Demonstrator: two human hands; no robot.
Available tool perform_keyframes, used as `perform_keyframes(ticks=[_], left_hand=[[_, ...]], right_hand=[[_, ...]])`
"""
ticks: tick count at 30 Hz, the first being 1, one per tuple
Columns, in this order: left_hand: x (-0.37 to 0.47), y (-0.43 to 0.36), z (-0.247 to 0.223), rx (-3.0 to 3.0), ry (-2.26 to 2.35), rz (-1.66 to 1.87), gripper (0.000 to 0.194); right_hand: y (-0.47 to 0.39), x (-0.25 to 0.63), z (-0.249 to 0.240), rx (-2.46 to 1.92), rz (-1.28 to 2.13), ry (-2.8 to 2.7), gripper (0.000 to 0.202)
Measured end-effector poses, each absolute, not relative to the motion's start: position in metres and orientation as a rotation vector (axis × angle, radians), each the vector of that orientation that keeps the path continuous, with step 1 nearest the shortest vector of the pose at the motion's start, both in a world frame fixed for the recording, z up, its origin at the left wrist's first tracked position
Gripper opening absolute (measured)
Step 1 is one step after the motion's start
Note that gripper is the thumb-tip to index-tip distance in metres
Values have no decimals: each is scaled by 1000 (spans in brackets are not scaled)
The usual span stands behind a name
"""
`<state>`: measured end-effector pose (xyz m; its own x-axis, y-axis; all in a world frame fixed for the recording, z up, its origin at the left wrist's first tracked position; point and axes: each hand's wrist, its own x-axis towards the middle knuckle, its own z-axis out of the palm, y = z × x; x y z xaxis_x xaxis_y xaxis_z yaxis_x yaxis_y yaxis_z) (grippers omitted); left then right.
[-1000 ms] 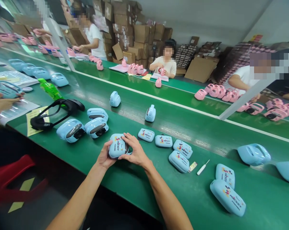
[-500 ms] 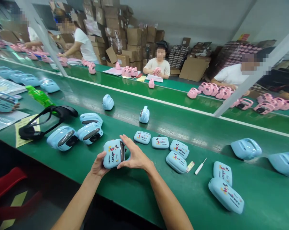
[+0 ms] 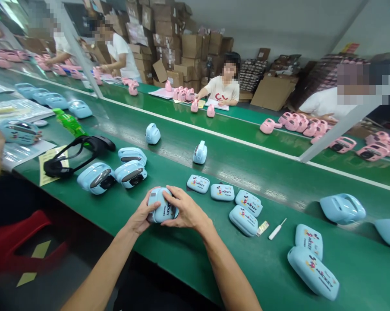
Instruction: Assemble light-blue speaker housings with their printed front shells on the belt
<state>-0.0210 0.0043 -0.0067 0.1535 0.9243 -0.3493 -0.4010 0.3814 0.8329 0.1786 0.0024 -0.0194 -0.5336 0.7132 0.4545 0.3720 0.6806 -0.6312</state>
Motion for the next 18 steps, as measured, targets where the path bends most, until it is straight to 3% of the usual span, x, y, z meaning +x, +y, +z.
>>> perform_keyframes(ticks=[18], left_hand=[[-15, 2, -7, 603, 1070, 1068, 68]], right_hand=[[1, 161, -29, -917, 822, -1980, 100]])
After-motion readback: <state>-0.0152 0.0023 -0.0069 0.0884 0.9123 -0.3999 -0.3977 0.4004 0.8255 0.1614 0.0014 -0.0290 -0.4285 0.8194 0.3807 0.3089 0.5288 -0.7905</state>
